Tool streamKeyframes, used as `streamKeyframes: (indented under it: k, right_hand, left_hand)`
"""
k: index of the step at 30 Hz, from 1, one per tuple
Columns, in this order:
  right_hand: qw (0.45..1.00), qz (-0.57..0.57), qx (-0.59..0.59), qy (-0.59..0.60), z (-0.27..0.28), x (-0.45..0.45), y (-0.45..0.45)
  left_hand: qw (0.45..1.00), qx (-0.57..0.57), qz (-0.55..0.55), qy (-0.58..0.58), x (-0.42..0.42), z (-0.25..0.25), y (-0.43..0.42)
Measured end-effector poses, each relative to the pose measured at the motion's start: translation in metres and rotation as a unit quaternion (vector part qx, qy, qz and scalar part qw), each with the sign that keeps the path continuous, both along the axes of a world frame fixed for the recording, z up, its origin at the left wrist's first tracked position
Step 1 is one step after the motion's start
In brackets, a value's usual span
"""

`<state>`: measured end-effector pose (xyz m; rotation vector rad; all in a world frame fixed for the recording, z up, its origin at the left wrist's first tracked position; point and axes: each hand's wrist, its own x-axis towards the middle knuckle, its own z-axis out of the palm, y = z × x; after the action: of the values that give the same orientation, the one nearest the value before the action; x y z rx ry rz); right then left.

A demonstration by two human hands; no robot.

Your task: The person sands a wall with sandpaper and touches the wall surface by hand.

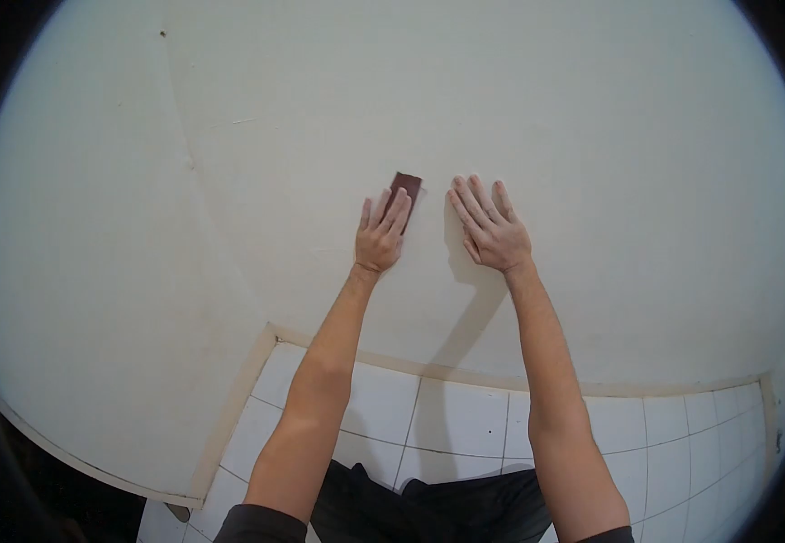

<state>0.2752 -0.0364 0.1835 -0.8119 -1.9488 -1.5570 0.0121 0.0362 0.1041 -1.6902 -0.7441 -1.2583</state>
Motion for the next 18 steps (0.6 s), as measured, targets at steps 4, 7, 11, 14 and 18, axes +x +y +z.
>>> streamKeyframes:
  k: [4, 7, 11, 14, 18]
  right_hand:
    - [1.0, 0.002, 0.007, 0.001, 0.0, 0.001, 0.004]
    - [1.0, -0.013, 0.028, -0.006, 0.0, 0.003, 0.008]
    - [1.0, 0.004, 0.011, 0.005, -0.002, 0.001, 0.003]
    - [1.0, 0.007, -0.003, 0.006, 0.0, 0.003, 0.004]
    - [1.0, -0.002, 0.021, 0.002, -0.001, -0.005, -0.005]
  left_hand:
    - [0.991, 0.001, -0.019, -0.132, 0.005, 0.001, -0.002]
    - [0.947, 0.036, -0.062, -0.314, 0.017, 0.001, -0.006]
    - [0.997, 0.066, -0.014, -0.038, 0.001, -0.001, 0.006]
    - [1.0, 0.024, 0.002, 0.019, -0.001, -0.008, 0.013]
    - [0.959, 0.044, -0.048, -0.275, 0.009, -0.008, -0.006]
